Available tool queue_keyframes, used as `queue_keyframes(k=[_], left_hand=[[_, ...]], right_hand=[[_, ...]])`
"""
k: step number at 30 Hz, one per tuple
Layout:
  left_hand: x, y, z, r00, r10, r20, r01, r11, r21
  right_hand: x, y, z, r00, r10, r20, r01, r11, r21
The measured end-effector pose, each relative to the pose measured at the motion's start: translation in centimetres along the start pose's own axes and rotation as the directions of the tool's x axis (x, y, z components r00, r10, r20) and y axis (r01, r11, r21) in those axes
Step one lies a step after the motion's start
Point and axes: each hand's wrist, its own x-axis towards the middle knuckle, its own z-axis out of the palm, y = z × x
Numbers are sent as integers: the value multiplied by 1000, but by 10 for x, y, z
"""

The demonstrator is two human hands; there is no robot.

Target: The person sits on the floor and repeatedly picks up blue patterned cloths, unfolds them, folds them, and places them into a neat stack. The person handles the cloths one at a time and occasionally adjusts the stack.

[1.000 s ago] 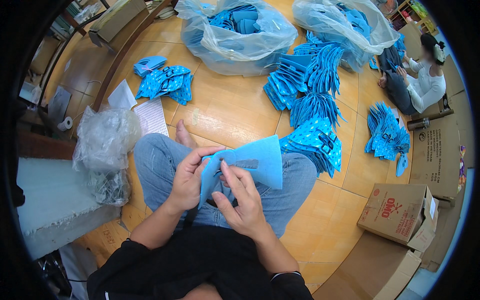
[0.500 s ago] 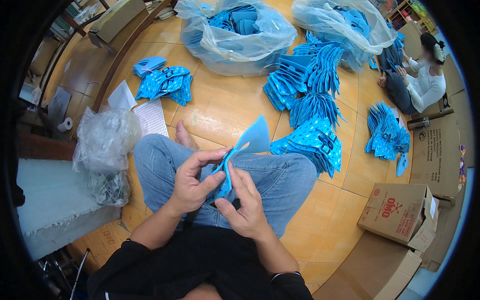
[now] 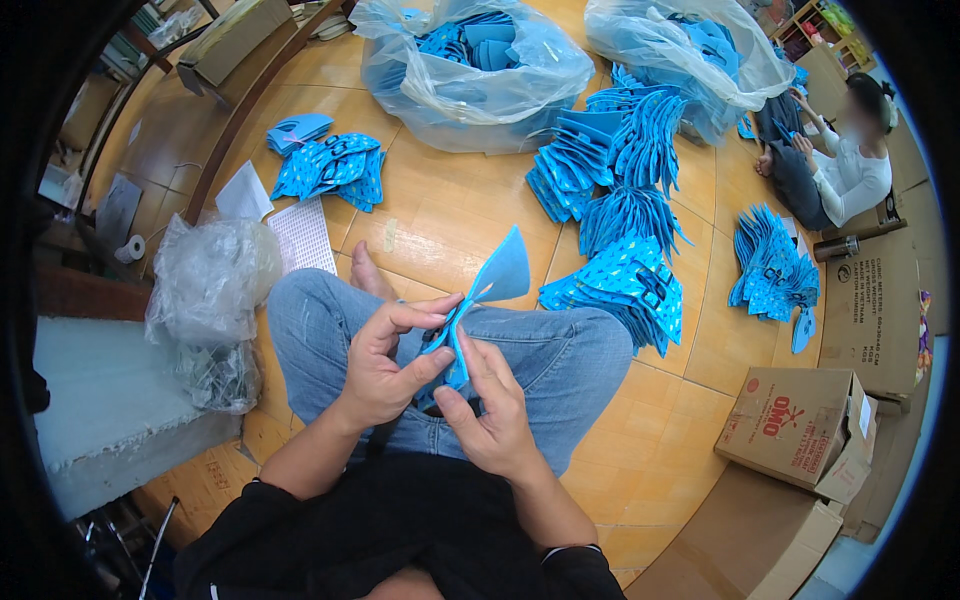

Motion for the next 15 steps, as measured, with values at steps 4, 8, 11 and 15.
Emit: queue_keyframes(k=[4,8,11,15], left_hand=[[1,1,2,999,40,-26,-38,997,74],[2,3,0,985,161,70,-175,901,398],[2,3,1,975,197,103,-222,860,458],[4,3,4,964,232,133,-267,830,490]], right_hand=[[-1,2,2,998,25,-63,-23,999,32],[-1,2,10,941,258,-220,-219,958,187],[2,-2,5,940,237,-247,-226,972,72],[9,-11,-11,973,177,-147,-199,969,-146]])
